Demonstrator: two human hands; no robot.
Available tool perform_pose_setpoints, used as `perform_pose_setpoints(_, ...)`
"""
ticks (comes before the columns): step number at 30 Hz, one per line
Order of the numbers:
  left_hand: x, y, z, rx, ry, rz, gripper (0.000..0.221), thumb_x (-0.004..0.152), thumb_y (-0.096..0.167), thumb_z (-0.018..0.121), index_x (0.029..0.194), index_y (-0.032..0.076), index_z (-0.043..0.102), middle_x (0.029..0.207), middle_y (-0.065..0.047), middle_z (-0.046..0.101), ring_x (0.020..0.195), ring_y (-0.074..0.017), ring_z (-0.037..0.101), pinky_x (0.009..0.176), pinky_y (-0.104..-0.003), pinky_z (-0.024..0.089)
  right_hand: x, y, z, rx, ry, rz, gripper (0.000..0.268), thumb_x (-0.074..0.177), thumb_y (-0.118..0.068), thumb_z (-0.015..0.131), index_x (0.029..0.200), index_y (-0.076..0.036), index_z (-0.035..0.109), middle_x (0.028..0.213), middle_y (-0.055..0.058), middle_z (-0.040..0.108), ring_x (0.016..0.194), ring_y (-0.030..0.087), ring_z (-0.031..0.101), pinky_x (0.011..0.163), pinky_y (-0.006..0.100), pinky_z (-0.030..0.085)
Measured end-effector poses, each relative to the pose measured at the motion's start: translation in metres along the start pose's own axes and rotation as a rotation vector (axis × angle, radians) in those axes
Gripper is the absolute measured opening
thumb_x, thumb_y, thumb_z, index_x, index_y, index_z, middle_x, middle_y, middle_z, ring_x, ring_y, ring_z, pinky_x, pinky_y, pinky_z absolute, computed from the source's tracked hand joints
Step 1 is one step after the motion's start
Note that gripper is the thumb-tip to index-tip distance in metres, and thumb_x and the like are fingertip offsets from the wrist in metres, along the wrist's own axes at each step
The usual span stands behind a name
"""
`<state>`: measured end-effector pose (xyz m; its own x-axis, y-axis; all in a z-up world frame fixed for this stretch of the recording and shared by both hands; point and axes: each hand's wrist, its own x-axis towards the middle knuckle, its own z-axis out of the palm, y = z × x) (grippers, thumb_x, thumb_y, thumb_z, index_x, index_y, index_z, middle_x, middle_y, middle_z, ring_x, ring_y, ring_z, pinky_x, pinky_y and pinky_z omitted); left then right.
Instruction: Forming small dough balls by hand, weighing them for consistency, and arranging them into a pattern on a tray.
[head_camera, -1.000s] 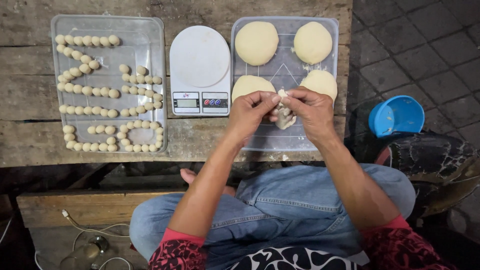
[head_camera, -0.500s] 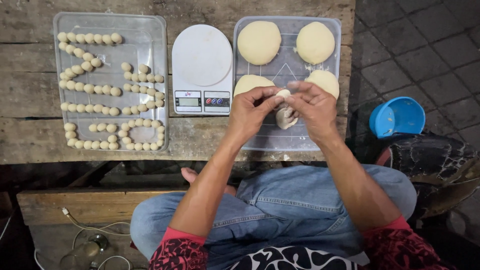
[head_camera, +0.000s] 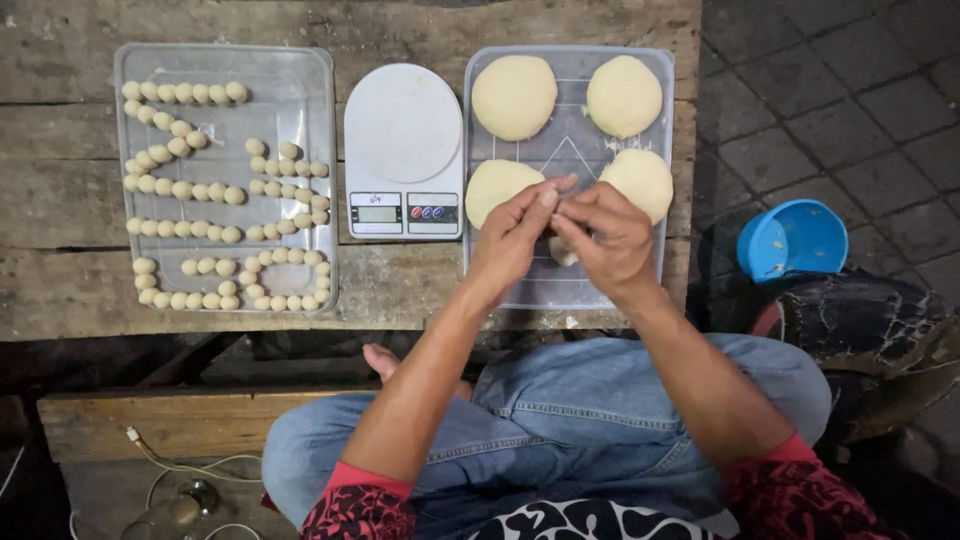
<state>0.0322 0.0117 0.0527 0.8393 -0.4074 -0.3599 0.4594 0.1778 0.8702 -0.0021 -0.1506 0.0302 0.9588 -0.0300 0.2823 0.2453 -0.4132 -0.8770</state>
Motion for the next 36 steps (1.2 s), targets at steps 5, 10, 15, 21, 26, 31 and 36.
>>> perform_pose_setpoints(5,0.005,-0.018,0.007,-0.095,0.081,-0.031,0.039,0.109,0.021,0.049,0.136,-0.001,0.065,0.133,-0.026,0.067,0.130,-0.0351,0.059,0.112,-0.048,0.045,-0.001,-0.006,0.012,-0.227,0.089,-0.195,0.016,0.090,-0.017,0.083,0.098,-0.004,0.081,0.083,0.012,0.069,0.066,0.029,0.067,0.059,0.039,0.055)
perform_pose_setpoints(10,-0.006,-0.017,0.011,-0.436,0.198,-0.085,0.037,0.108,0.009,0.048,0.139,-0.008,0.060,0.134,-0.028,0.065,0.124,-0.0301,0.062,0.101,-0.043,0.054,-0.002,-0.027,0.015,-0.192,0.108,-0.203,0.025,0.091,-0.021,0.081,0.106,-0.001,0.080,0.090,0.011,0.070,0.071,0.028,0.069,0.065,0.039,0.056)
perform_pose_setpoints(15,-0.004,-0.043,0.024,-0.540,0.261,-0.168,0.027,0.097,0.014,0.072,0.120,0.001,0.075,0.106,-0.021,0.076,0.092,-0.0272,0.073,0.076,-0.038,0.063,0.012,-0.040,0.013,-0.428,0.165,-0.380,0.046,0.105,-0.038,0.058,0.117,0.004,0.072,0.107,0.018,0.065,0.098,0.037,0.063,0.097,0.050,0.047)
perform_pose_setpoints(21,-0.052,-0.014,0.066,-0.741,0.214,-0.060,0.013,0.099,0.013,0.070,0.104,0.004,0.078,0.094,-0.017,0.075,0.080,-0.0245,0.074,0.065,-0.031,0.061,0.004,-0.078,-0.007,-0.528,0.138,-0.424,0.053,0.108,-0.037,0.052,0.136,0.007,0.063,0.130,0.022,0.061,0.122,0.046,0.052,0.113,0.055,0.035)
perform_pose_setpoints(26,-0.078,-0.062,0.019,-0.767,0.153,-0.245,0.043,0.092,0.003,0.066,0.134,0.005,0.060,0.103,-0.013,0.072,0.072,-0.0169,0.072,0.060,-0.024,0.061,-0.025,-0.241,-0.051,-0.172,-0.110,-0.405,0.021,0.090,-0.026,0.066,0.089,-0.005,0.072,0.097,0.012,0.073,0.086,0.033,0.070,0.083,0.043,0.056)
perform_pose_setpoints(31,-0.091,-0.108,0.012,-0.829,0.312,-0.262,0.034,0.094,-0.004,0.051,0.126,-0.005,0.063,0.090,-0.011,0.066,0.071,-0.0153,0.060,0.061,-0.025,0.051,-0.051,-0.390,-0.086,-0.061,-0.442,-0.334,0.014,0.086,-0.026,0.061,0.080,-0.018,0.071,0.087,-0.005,0.077,0.086,0.012,0.078,0.089,0.034,0.060)
perform_pose_setpoints(36,-0.100,-0.085,0.031,-0.803,0.048,-0.189,0.030,0.106,0.023,0.056,0.132,0.008,0.063,0.076,0.003,0.046,0.059,-0.0050,0.039,0.048,-0.020,0.032,-0.089,-0.399,-0.091,-0.128,-0.287,-0.205,0.024,0.086,-0.029,0.057,0.074,-0.023,0.077,0.086,-0.005,0.073,0.073,0.009,0.072,0.075,0.027,0.062)
